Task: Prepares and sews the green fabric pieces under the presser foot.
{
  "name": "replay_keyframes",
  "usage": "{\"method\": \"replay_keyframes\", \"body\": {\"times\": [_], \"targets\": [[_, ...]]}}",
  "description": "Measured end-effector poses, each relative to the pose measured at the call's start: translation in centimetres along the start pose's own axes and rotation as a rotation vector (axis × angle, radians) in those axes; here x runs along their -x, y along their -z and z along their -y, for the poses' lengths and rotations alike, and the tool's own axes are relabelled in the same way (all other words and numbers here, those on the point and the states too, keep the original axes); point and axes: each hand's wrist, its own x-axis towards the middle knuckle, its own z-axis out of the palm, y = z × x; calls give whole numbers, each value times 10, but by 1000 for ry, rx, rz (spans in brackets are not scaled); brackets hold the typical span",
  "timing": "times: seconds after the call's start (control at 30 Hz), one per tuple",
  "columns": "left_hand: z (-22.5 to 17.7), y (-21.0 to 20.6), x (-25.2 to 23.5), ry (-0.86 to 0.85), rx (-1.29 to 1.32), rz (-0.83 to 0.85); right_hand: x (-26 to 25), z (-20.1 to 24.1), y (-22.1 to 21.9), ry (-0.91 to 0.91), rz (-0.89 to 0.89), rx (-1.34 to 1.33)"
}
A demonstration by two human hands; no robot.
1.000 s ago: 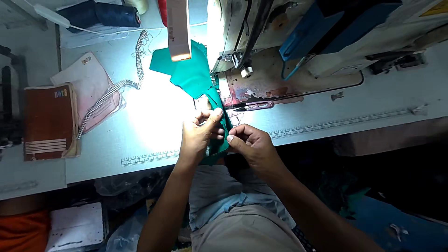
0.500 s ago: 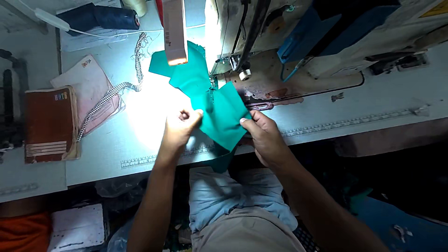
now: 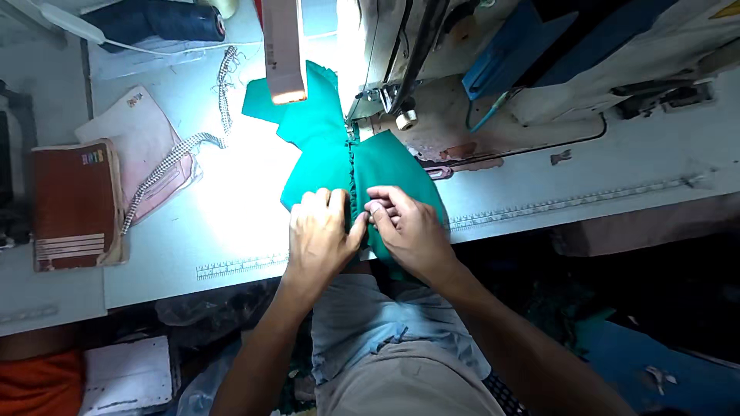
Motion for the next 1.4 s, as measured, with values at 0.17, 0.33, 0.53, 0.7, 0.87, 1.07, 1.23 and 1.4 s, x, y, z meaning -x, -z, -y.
{"method": "replay_keyframes", "body": {"times": [0.17, 0.33, 0.53, 0.7, 0.87, 1.07, 1.23, 1.4], "targets": [[2, 1, 3, -50, 262, -90, -14, 9, 0, -331, 194, -543], [1, 10, 7, 294, 1043, -81, -27, 27, 1, -539, 155, -1052], [8, 2, 10, 343, 1252, 89, -27, 44, 4, -471, 136, -995], [0, 5, 3, 209, 825, 26, -28, 24, 1, -426, 188, -742], [0, 13, 4, 190, 728, 78, -30, 20, 12, -470, 175, -875], [5, 9, 5, 45, 1094, 224, -31, 26, 22, -570, 129, -988], [28, 18, 18, -111, 810, 8, -32, 22, 23, -593, 60, -1103], [60, 54, 41, -162, 412, 406, -34, 20, 30, -602, 54, -1108]]}}
